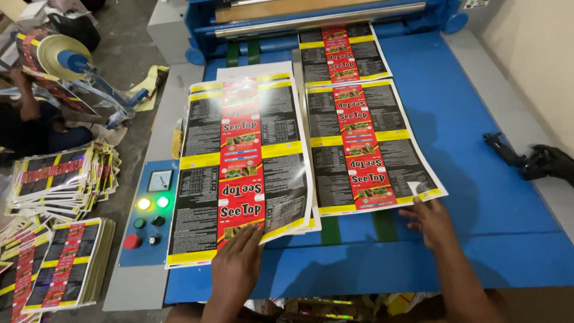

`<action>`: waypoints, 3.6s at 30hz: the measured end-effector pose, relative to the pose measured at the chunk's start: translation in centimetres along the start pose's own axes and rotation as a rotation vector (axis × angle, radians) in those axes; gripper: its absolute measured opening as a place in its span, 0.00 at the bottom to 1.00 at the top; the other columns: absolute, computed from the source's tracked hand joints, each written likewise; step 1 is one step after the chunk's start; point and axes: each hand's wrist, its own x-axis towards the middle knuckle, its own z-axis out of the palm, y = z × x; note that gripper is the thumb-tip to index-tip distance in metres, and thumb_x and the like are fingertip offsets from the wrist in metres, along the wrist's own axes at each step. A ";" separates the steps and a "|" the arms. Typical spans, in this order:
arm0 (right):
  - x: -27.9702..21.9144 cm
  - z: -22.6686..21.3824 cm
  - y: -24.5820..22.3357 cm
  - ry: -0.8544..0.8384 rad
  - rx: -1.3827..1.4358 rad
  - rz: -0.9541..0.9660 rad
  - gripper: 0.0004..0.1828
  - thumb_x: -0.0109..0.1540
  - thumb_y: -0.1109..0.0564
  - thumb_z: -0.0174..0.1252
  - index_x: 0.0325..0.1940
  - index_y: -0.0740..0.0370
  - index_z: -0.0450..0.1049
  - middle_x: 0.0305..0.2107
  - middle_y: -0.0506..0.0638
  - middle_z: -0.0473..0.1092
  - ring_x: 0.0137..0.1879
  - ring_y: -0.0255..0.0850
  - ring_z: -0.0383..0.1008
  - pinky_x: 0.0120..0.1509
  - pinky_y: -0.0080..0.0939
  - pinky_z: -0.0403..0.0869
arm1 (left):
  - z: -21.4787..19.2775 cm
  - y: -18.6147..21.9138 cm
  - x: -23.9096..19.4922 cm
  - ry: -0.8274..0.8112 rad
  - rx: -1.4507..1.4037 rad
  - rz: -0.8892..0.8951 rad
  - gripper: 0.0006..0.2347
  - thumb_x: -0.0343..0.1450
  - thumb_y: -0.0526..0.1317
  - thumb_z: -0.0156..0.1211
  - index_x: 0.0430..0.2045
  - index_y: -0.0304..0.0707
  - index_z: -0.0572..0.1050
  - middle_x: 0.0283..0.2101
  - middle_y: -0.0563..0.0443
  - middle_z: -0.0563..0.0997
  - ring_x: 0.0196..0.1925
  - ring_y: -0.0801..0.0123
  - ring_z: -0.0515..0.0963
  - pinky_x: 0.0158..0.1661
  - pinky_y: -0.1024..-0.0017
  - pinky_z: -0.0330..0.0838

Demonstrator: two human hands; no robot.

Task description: Collecting and stacking large printed label sheets as they come off a processing machine.

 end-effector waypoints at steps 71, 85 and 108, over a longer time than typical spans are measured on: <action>-18.0 10.2 3.8 -0.364 0.094 0.150 0.21 0.63 0.50 0.55 0.57 0.61 0.72 0.39 0.51 0.79 0.36 0.37 0.79 0.28 0.41 0.71 | 5.8 7.4 -5.6 -0.008 -0.181 0.322 0.16 0.65 0.38 0.65 0.45 0.31 0.79 0.53 0.36 0.81 0.58 0.48 0.81 0.54 0.50 0.73; -10.2 -13.4 18.4 -0.027 0.062 0.150 0.17 0.67 0.55 0.56 0.58 0.64 0.74 0.35 0.64 0.78 0.32 0.51 0.76 0.27 0.48 0.72 | 1.1 -3.1 -1.4 -0.036 0.245 0.076 0.38 0.64 0.60 0.60 0.58 0.20 0.67 0.64 0.27 0.67 0.69 0.41 0.63 0.63 0.41 0.54; -1.7 0.9 4.4 -0.101 0.136 0.046 0.24 0.67 0.51 0.56 0.64 0.63 0.65 0.44 0.52 0.78 0.42 0.43 0.80 0.33 0.40 0.72 | -1.3 -1.9 -2.1 0.009 0.075 -0.105 0.13 0.64 0.30 0.63 0.42 0.37 0.82 0.48 0.42 0.84 0.49 0.51 0.84 0.46 0.59 0.78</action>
